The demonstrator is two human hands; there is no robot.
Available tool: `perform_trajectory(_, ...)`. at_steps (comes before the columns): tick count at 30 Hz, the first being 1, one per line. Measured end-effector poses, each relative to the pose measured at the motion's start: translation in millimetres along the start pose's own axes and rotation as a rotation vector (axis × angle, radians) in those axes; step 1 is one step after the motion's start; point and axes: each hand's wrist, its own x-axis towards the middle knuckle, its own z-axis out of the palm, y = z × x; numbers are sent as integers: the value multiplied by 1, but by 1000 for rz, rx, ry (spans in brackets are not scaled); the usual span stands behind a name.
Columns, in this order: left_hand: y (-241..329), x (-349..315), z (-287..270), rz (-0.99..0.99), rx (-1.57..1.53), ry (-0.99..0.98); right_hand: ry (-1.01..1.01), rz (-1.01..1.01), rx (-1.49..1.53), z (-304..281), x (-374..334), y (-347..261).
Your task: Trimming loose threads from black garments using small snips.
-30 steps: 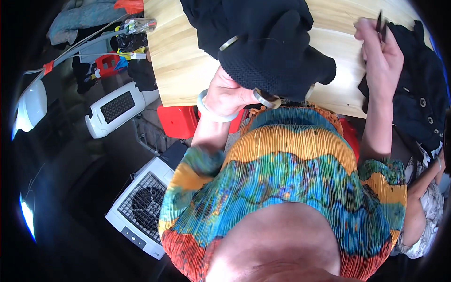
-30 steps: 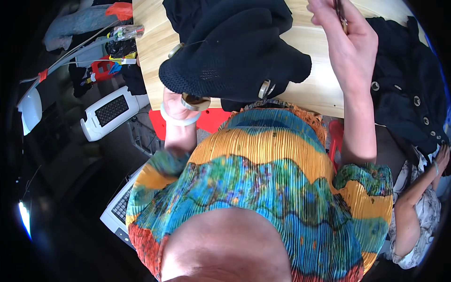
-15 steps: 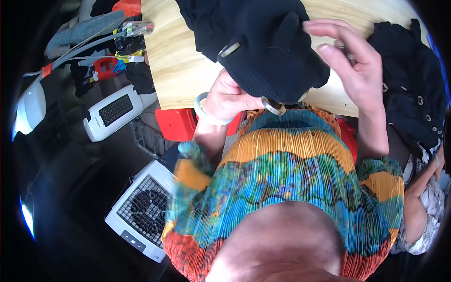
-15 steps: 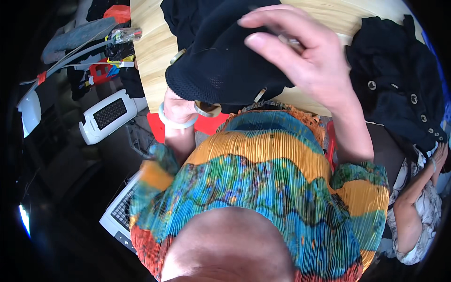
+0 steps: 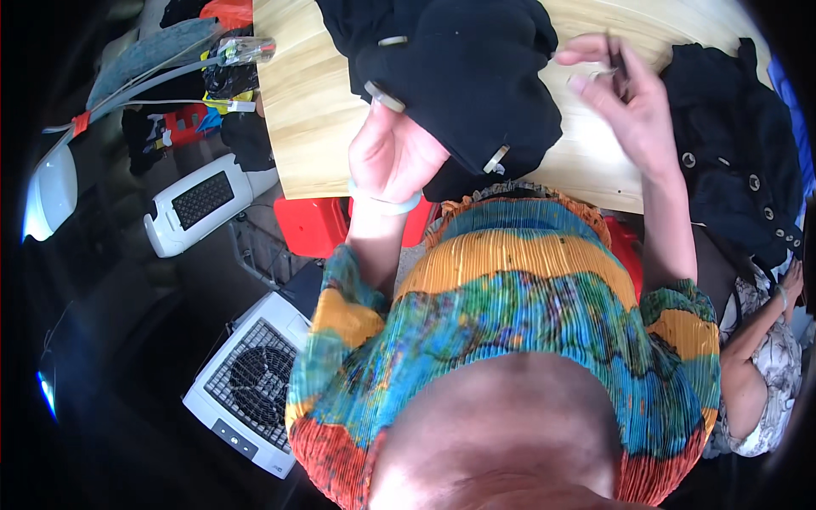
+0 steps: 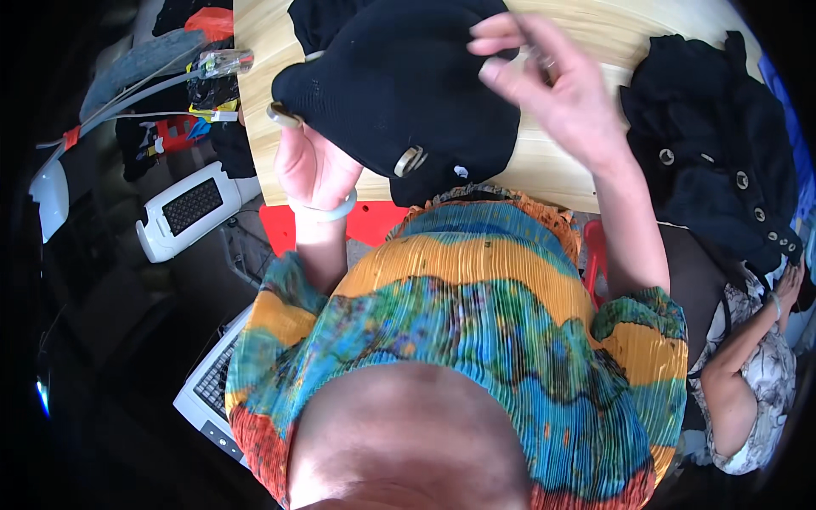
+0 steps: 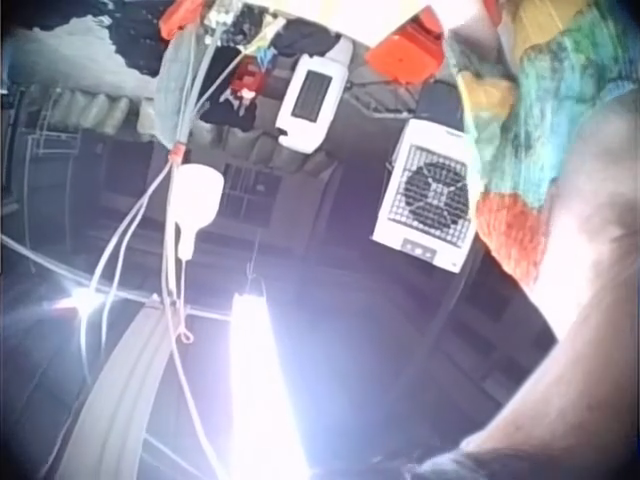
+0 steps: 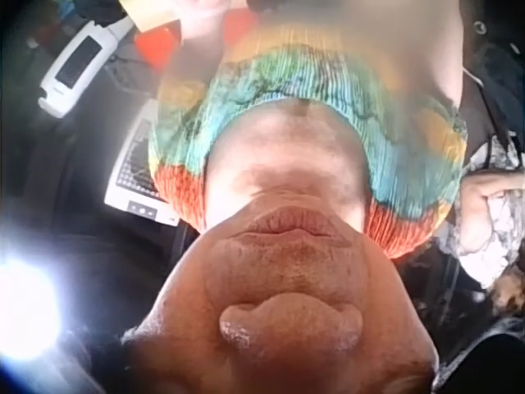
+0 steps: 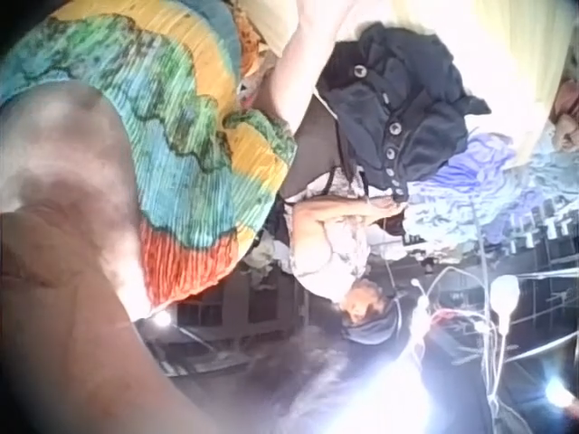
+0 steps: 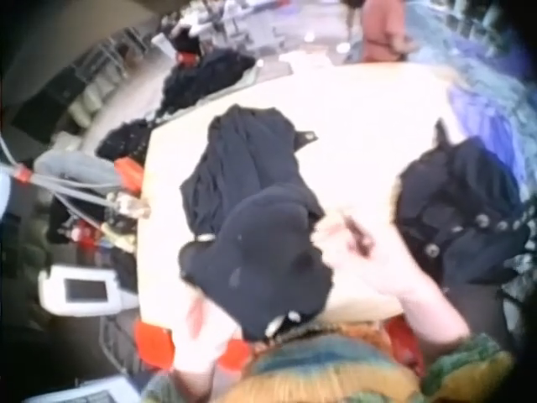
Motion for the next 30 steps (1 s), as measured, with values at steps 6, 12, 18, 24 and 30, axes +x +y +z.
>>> perform_trajectory(6,-3,25,13,-50,-225,63,-201,-233,55,34,-6,1)
perform_trajectory(12,-8,27,11,-18,170,436,-120,84,171,39,-4,-13)
perform_trajectory(18,-23,9,16,29,719,356,20,170,247,37,-5,-23)
perform_trajectory(24,-18,10,9,-40,804,235,-9,138,264,37,-6,-27)
perform_trajectory(30,-24,17,24,-84,344,310,25,45,174,36,-8,-18)
